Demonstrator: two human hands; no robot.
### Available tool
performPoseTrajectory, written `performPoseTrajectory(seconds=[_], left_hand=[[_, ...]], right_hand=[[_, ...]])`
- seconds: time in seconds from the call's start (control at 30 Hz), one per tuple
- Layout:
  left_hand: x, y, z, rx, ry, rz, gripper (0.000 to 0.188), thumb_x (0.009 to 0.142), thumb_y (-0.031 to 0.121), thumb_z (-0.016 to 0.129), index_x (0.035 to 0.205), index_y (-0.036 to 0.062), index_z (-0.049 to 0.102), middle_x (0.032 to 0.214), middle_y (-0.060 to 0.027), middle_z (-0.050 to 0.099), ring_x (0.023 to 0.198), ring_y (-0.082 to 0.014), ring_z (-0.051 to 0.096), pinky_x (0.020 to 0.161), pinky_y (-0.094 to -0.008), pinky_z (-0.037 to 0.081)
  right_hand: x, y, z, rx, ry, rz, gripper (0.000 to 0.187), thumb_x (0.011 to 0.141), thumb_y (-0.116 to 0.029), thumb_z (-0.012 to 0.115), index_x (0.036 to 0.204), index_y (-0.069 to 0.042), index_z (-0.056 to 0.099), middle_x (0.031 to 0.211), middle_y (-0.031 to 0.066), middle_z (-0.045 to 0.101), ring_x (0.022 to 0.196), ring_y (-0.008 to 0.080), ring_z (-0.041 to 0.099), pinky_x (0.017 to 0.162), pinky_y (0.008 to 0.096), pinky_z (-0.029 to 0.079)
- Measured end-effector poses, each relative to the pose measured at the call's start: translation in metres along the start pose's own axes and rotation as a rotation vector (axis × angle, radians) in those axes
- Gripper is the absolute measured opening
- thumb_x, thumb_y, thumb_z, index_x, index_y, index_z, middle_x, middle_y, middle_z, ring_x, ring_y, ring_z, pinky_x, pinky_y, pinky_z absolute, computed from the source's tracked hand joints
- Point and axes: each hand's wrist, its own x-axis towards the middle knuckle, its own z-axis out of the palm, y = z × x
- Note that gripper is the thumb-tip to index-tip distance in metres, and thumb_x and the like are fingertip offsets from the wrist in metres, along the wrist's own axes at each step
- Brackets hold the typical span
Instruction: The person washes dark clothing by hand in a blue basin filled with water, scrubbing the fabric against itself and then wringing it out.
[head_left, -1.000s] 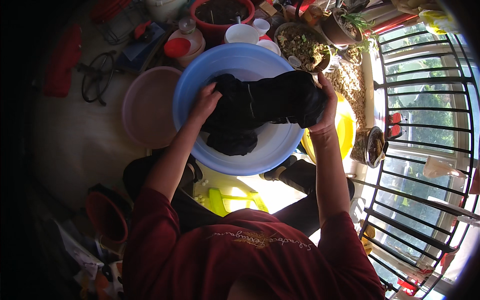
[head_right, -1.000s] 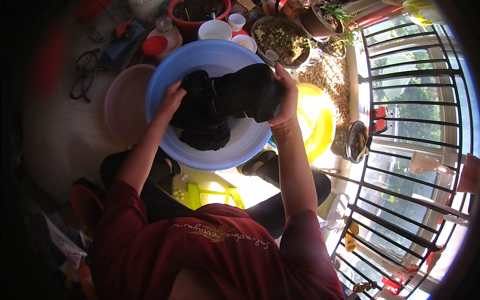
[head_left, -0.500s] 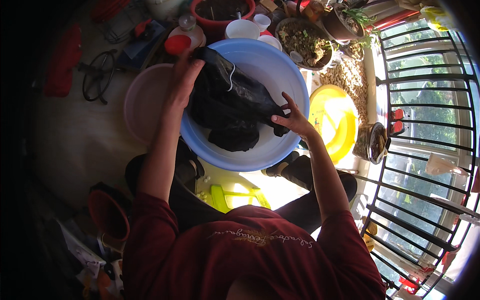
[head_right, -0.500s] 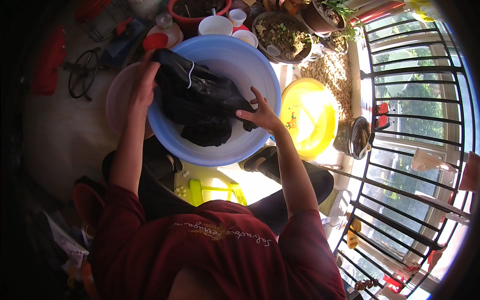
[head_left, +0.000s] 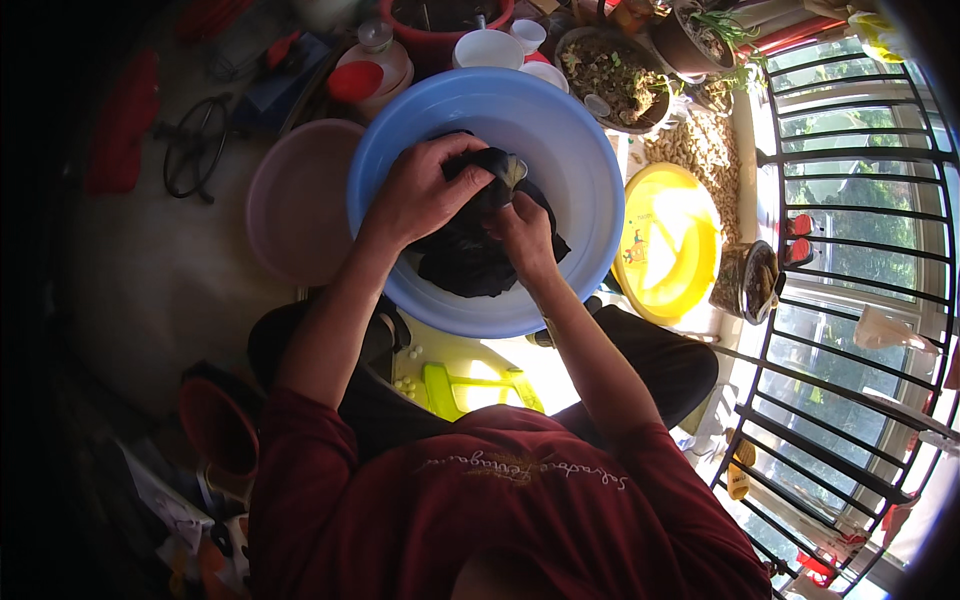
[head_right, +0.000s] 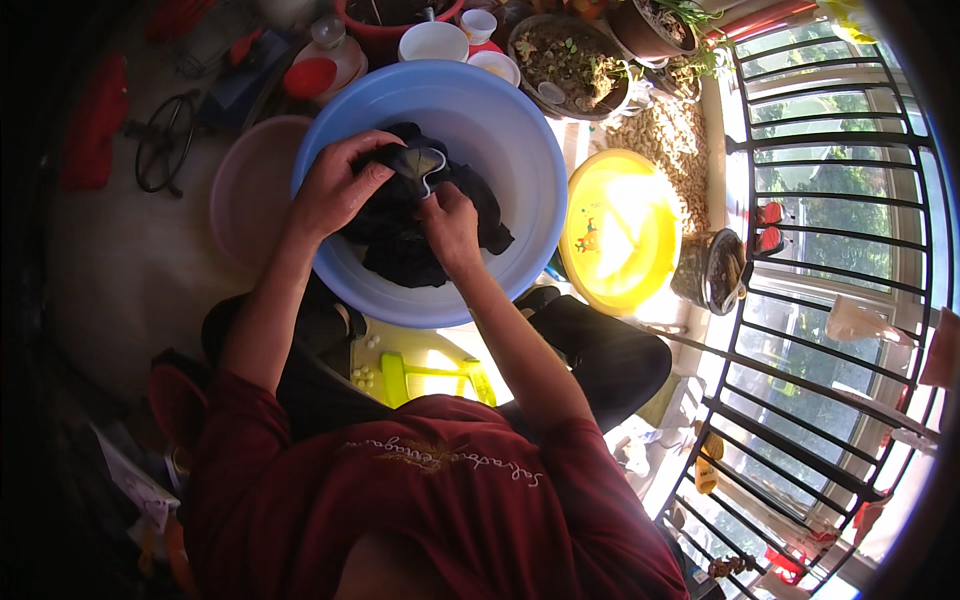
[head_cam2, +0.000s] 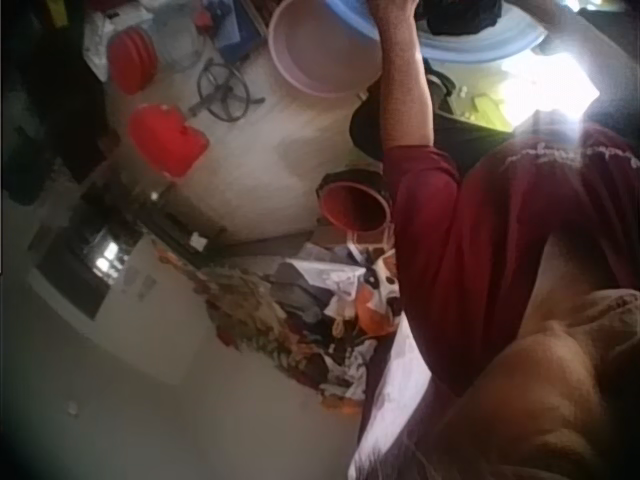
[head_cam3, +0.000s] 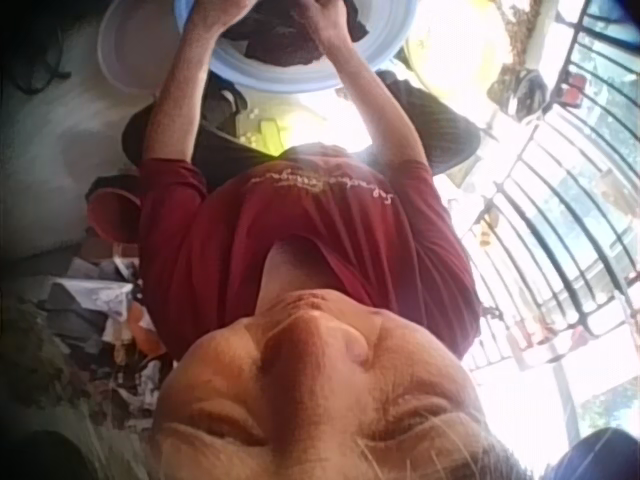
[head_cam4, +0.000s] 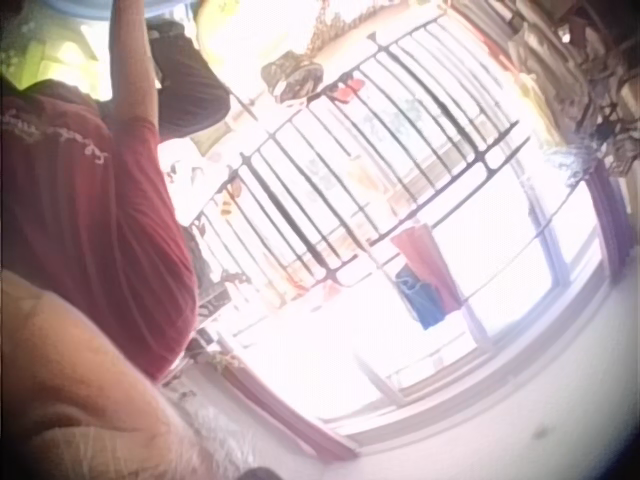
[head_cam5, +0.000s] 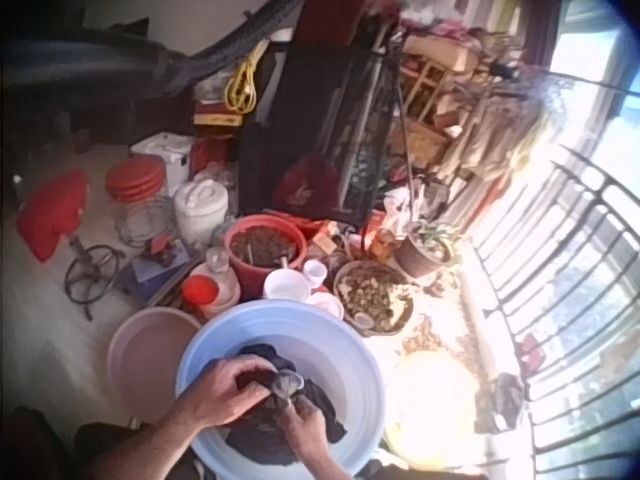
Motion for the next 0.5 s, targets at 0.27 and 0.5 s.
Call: performPoseTrajectory(seconds=[0.27, 0.5], left_hand=[[-0.033, -0.031, 0.041, 0.196, -0.295, -0.029, 0.062, 0.073, 0.026, 0.073, 0.123, 0.0009, 0.048, 0.120, -0.0181, 0.052, 0.105, -0.0288, 0.055, 0.092, -0.0355, 0.042], [-0.095, -0.067, 0.085, 0.569, -0.659, -0.017, 0.058, 0.075, 0.026, 0.069, 0.125, 0.0050, 0.049, 0.127, -0.0145, 0.047, 0.118, -0.0292, 0.044, 0.098, -0.0387, 0.037]], right_hand=[[0.033, -0.008, -0.053, 1.090, -0.072, 0.149, 0.049, 0.093, -0.041, 0.034, 0.121, -0.004, 0.050, 0.119, 0.0143, 0.056, 0.106, 0.0298, 0.055, 0.093, 0.0415, 0.043], [0.010, 0.071, -0.078, 1.205, -0.133, 0.347, 0.057, 0.094, -0.045, 0.027, 0.134, -0.007, 0.041, 0.135, 0.0113, 0.045, 0.124, 0.0323, 0.041, 0.107, 0.0436, 0.028]])
